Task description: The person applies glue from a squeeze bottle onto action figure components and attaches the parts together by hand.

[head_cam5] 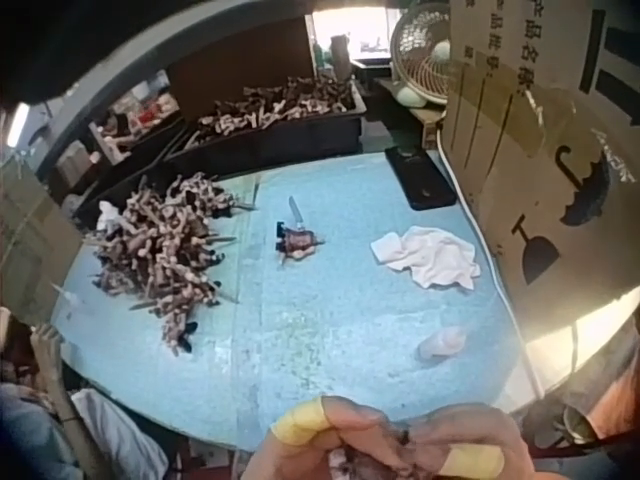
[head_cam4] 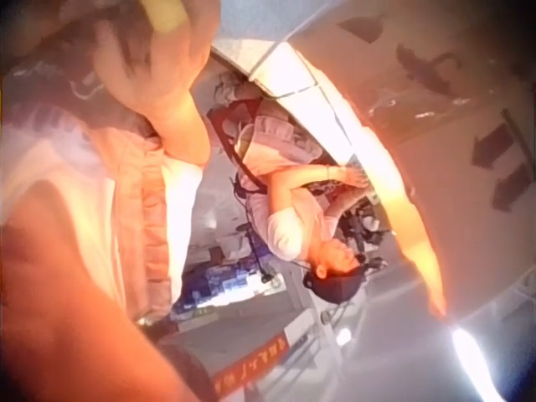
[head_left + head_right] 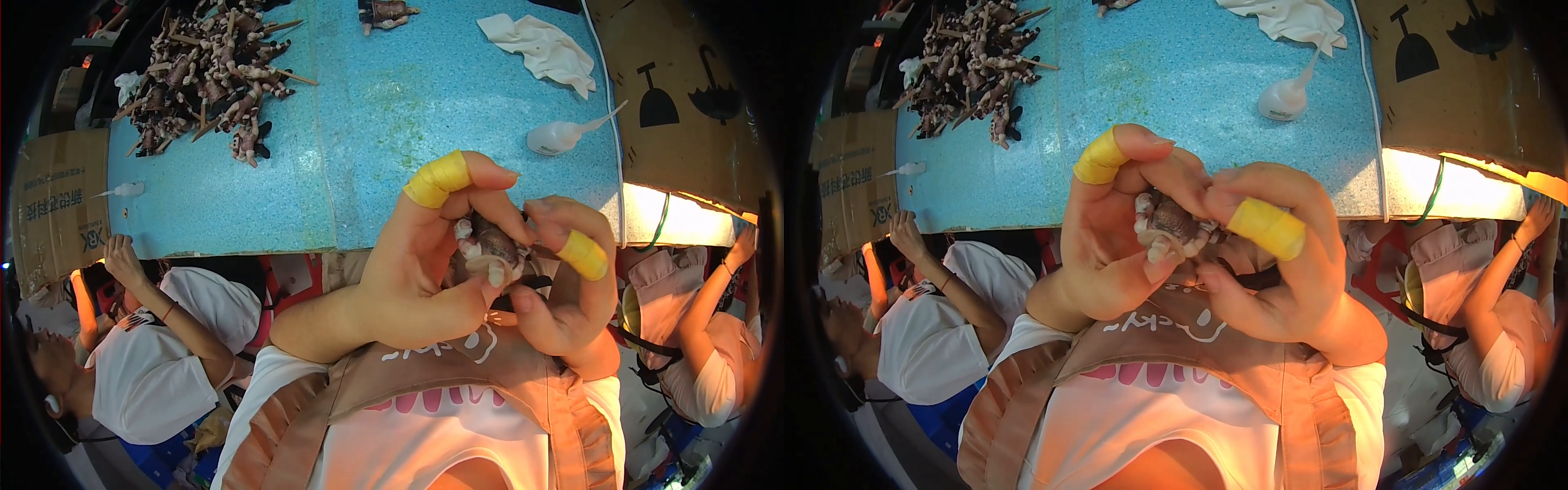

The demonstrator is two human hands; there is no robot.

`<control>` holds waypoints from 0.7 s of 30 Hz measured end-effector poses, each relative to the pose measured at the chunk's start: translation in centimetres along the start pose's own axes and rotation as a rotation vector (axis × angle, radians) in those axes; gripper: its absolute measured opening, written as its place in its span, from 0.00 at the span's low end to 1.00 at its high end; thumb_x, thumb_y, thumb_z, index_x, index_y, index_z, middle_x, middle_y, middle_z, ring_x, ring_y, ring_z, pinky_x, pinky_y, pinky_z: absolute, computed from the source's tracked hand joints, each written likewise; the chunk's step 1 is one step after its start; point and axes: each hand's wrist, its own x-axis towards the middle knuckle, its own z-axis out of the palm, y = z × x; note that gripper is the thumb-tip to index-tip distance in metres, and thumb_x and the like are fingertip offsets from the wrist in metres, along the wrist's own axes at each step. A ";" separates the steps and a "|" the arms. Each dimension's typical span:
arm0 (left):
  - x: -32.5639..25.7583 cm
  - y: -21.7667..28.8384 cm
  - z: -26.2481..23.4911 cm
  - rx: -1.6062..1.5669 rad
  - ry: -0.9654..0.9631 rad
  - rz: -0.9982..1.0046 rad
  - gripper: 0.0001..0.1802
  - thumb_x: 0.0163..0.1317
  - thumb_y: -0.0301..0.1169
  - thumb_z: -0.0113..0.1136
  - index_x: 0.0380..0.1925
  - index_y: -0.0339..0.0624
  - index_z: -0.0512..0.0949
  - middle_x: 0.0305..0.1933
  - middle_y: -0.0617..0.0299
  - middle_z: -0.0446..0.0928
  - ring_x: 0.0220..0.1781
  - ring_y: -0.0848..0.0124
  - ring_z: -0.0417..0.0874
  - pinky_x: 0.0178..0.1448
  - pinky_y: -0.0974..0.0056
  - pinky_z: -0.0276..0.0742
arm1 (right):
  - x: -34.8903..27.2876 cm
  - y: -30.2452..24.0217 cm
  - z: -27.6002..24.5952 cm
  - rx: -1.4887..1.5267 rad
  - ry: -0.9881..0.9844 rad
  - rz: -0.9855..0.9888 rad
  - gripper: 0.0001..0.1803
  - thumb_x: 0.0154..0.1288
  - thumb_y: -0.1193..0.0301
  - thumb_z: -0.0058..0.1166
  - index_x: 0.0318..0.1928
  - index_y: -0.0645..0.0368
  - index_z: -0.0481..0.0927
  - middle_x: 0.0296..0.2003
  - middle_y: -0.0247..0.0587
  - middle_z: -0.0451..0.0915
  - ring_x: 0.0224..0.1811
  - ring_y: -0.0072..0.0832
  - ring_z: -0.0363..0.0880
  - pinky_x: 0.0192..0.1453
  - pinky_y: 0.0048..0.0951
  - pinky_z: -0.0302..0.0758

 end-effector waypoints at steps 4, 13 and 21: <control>-0.3 0.7 -0.3 0.018 0.052 -0.040 0.33 0.52 0.28 0.60 0.56 0.38 0.55 0.40 0.53 0.73 0.48 0.66 0.68 0.51 0.64 0.66 | -0.6 0.4 -1.4 0.004 0.048 0.022 0.23 0.49 0.76 0.55 0.49 0.66 0.69 0.44 0.53 0.70 0.44 0.36 0.71 0.47 0.33 0.69; -0.5 1.2 -1.2 -0.094 0.010 -0.002 0.33 0.48 0.18 0.51 0.57 0.39 0.54 0.43 0.52 0.70 0.43 0.72 0.71 0.47 0.69 0.69 | 5.2 6.5 -3.9 -0.538 0.211 0.153 0.19 0.57 0.83 0.42 0.51 0.61 0.70 0.52 0.48 0.67 0.53 0.39 0.68 0.54 0.32 0.65; -0.5 2.3 -0.9 -0.357 0.142 -0.154 0.38 0.45 0.29 0.61 0.57 0.39 0.56 0.38 0.54 0.72 0.47 0.62 0.70 0.52 0.61 0.65 | 6.5 7.5 -4.2 -1.067 -0.217 0.168 0.13 0.56 0.83 0.44 0.42 0.61 0.76 0.40 0.47 0.74 0.43 0.44 0.72 0.47 0.36 0.69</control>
